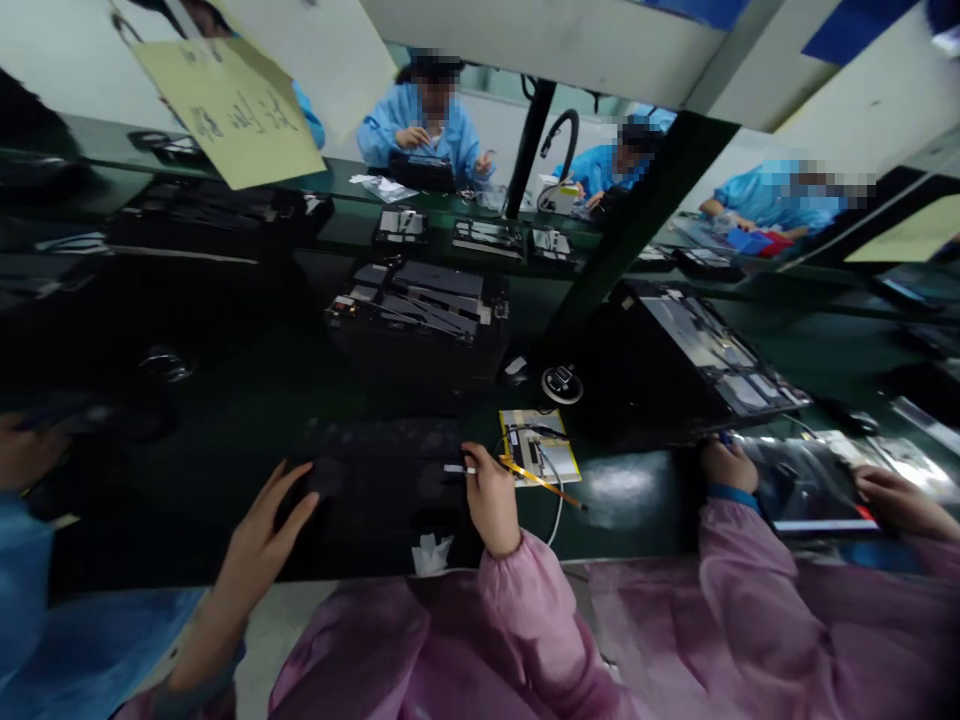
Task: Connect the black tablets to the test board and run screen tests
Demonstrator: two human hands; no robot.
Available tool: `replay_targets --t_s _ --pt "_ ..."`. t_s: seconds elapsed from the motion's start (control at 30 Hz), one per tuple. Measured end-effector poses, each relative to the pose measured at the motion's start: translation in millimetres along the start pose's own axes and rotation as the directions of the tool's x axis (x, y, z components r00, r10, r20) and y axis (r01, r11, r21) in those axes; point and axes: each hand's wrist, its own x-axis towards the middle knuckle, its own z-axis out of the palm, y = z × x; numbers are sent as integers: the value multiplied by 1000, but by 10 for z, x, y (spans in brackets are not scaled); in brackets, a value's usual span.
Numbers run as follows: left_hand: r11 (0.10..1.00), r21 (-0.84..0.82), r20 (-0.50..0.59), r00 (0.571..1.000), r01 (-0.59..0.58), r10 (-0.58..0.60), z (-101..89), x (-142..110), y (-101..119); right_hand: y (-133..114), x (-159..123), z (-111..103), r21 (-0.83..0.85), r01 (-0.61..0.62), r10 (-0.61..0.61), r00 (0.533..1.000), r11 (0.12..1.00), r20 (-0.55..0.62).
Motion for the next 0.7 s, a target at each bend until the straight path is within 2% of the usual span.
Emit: replay_targets --t_s 0.1,0.17,0.23,0.27,0.3,0.33,0.37,0.43,0.47,0.57,0.63,0.7 --pt "998 63 99 995 9 -15 -135 17 -42 -4 15 -32 91 -33 33 999 995 7" --pt "987 152 116 993 -51 33 -174 39 90 32 48 -135 167 -81 83 997 983 -8" --pt "951 231 76 978 -208 195 -128 50 375 80 79 -267 269 -132 144 989 954 -25" --pt "914 253 67 948 -317 310 -63 55 566 106 92 -326 329 -153 173 984 932 -33" --pt "866 232 98 896 -443 432 35 67 777 130 103 -374 386 -169 199 979 907 -39" --pt "813 194 174 835 -549 522 163 87 996 152 111 -407 436 -180 219 975 882 -41" --pt "751 147 261 757 -644 599 317 119 1210 174 117 -426 471 -186 232 972 862 -41" --pt "622 79 410 594 -779 692 671 218 1575 219 114 -435 491 -186 235 971 851 -39" --pt "580 69 454 543 -812 707 850 278 1712 245 107 -439 484 -181 226 973 856 -36" --pt "577 97 531 532 -811 659 1279 449 1916 357 91 -537 438 -145 157 988 887 8" --pt "573 106 529 534 -813 660 1435 525 1921 465 143 -704 392 -89 81 996 916 39" --pt "562 93 495 528 -822 690 1497 571 1883 602 293 -908 306 -15 35 998 952 -60"
